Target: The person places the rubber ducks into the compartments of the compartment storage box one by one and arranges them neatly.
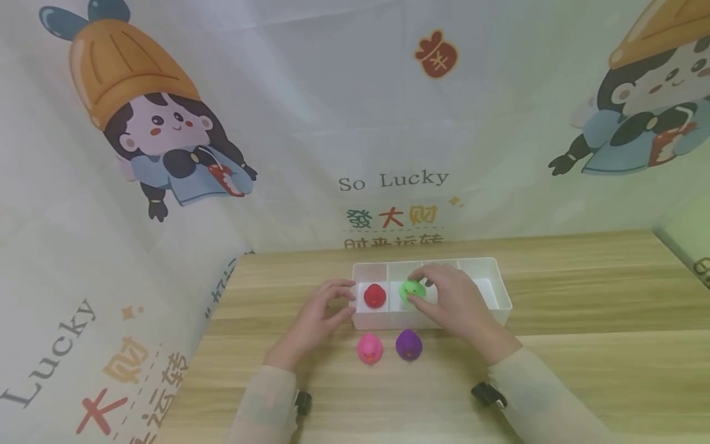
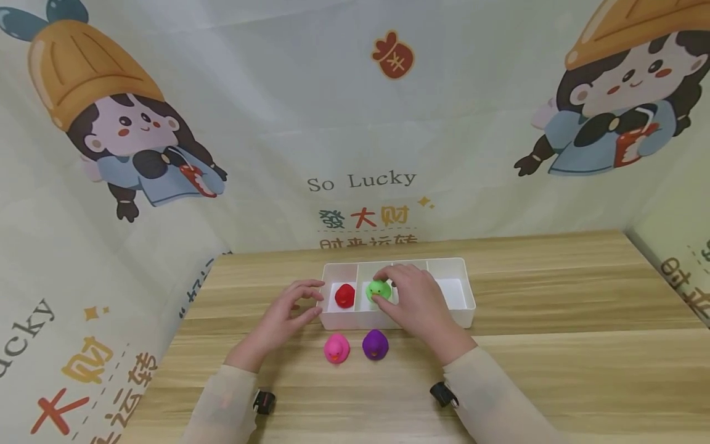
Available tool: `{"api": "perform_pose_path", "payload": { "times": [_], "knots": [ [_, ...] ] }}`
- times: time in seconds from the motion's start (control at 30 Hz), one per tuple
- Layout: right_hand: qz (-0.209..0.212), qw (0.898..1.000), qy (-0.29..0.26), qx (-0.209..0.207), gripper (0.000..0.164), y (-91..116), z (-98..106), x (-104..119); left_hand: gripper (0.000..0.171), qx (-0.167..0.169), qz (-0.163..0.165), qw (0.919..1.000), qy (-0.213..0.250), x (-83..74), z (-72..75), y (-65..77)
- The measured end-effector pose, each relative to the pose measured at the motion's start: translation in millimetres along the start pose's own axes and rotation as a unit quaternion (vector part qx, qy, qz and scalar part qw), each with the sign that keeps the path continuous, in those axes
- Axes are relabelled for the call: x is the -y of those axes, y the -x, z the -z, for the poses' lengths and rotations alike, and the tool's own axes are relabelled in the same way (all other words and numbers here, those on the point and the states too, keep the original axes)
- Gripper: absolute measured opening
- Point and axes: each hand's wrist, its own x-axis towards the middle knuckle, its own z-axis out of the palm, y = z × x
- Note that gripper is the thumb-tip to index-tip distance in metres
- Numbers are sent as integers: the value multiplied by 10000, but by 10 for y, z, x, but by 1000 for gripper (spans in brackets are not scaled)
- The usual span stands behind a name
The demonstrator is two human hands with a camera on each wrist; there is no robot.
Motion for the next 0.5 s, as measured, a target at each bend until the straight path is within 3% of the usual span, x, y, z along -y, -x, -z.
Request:
{"api": "perform_pose_path", "payload": {
  "times": [0.5],
  "knots": [
    [82,9991,112,401,29,-66,-73,-85,18,84,37,9999,42,24,-2,-2]
  ]
}}
